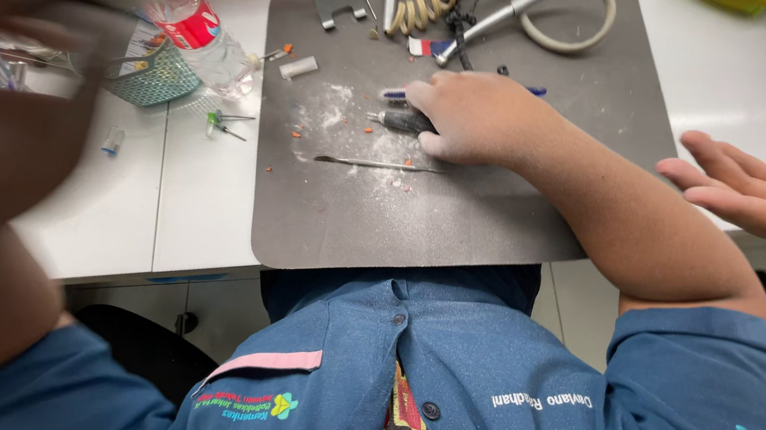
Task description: The person holds a yellow dental model and uses a rotary tool to grind and shape its surface. They then use a toothbrush to clean the model and swap the rotary tool bit before continuing to grind the model.
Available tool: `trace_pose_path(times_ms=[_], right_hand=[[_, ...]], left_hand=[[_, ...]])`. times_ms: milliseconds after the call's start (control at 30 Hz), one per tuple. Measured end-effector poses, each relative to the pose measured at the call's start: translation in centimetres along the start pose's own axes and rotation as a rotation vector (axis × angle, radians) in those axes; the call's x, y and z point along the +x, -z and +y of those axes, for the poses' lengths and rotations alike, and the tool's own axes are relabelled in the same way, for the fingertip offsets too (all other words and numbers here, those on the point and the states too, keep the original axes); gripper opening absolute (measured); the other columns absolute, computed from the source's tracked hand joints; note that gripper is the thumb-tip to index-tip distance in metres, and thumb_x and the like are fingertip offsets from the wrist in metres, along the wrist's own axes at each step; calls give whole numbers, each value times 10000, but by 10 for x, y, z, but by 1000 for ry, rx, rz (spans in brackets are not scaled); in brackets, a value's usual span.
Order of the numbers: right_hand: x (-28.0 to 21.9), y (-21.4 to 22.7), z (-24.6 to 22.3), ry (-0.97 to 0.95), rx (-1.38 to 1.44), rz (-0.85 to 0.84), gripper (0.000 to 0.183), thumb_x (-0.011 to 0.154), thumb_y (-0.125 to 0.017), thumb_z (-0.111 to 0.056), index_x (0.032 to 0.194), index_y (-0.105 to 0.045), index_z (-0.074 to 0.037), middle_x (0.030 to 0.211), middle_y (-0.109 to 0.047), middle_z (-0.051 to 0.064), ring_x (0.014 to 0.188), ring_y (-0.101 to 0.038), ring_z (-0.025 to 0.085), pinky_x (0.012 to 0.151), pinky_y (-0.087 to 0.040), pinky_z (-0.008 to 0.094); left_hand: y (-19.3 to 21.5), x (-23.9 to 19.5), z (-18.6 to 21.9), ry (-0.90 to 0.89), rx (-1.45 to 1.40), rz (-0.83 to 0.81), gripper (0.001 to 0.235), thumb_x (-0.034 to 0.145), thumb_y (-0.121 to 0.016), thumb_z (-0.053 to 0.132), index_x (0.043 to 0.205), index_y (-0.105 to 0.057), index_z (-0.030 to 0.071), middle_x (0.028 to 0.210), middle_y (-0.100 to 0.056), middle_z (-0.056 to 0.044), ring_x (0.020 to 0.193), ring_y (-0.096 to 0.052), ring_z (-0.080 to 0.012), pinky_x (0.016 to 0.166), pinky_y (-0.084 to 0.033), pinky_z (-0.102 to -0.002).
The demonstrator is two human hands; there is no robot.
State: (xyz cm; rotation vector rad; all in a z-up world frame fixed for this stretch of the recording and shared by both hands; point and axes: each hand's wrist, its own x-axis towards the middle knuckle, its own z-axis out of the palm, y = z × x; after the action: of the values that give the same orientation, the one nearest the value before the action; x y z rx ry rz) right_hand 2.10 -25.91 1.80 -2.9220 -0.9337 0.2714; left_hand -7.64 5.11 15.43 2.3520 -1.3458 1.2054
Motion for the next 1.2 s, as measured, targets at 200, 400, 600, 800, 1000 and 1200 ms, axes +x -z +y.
trace_pose_path(times_ms=[200, 400, 600, 800, 1000, 1200], right_hand=[[-14, 5, 3, 246, -5, 196, 379, 851, -668, -265, 1172, -621, -70, 1067, -694, 170, 997, -696, 331, 824, -562, 489], [-22, 3, 11, 326, -40, 257, 374, 851, -667, -269, 1168, -627, -74, 1084, -696, 172, 1016, -693, 336, 831, -554, 488], [-9, -13, 12, 326, -16, 291, 370, 852, -666, -274, 1164, -634, -79, 1101, -698, 175, 1035, -690, 341, 838, -545, 487], [-12, -14, 20, 247, 44, 253, 365, 852, -665, -279, 1160, -640, -83, 1119, -700, 177, 1055, -687, 346, 845, -537, 487], [-1, 5, 20, 133, -9, 23, 377, 819, -712, -334, 1142, -682, -141, 1029, -717, 136, 960, -700, 329, 809, -548, 470], [1, 9, 34, 145, 56, 364, 220, 961, -664, -321, 966, -769, -127, 878, -727, 60, 751, -708, 255, 679, -552, 423]], left_hand=[[-109, 67, 81, -344, -37, 171, 135, 963, -740, 207, 1075, -723, 133, 960, -557, -1, 841, -599, -155, 657, -467, -337], [-179, 136, 140, -339, -124, 367, 125, 916, -705, 225, 980, -724, 119, 978, -589, -30, 700, -600, -145, 532, -469, -324], [-220, 168, 170, -298, -118, 442, 57, 895, -675, 206, 944, -700, 192, 937, -586, -21, 728, -687, -192, 492, -471, -342], [-177, 94, 135, -467, -100, 61, 168, 858, -679, 301, 968, -668, 175, 866, -611, -25, 686, -672, -196, 535, -490, -372], [-151, -2, 56, -402, -131, -116, 219, 898, -747, 283, 1091, -701, 191, 919, -619, -7, 777, -647, -179, 665, -501, -356], [-173, -50, -2, 25, -335, -69, 337, 875, -831, 138, 1188, -707, 134, 948, -688, -41, 800, -679, -202, 656, -526, -346]])
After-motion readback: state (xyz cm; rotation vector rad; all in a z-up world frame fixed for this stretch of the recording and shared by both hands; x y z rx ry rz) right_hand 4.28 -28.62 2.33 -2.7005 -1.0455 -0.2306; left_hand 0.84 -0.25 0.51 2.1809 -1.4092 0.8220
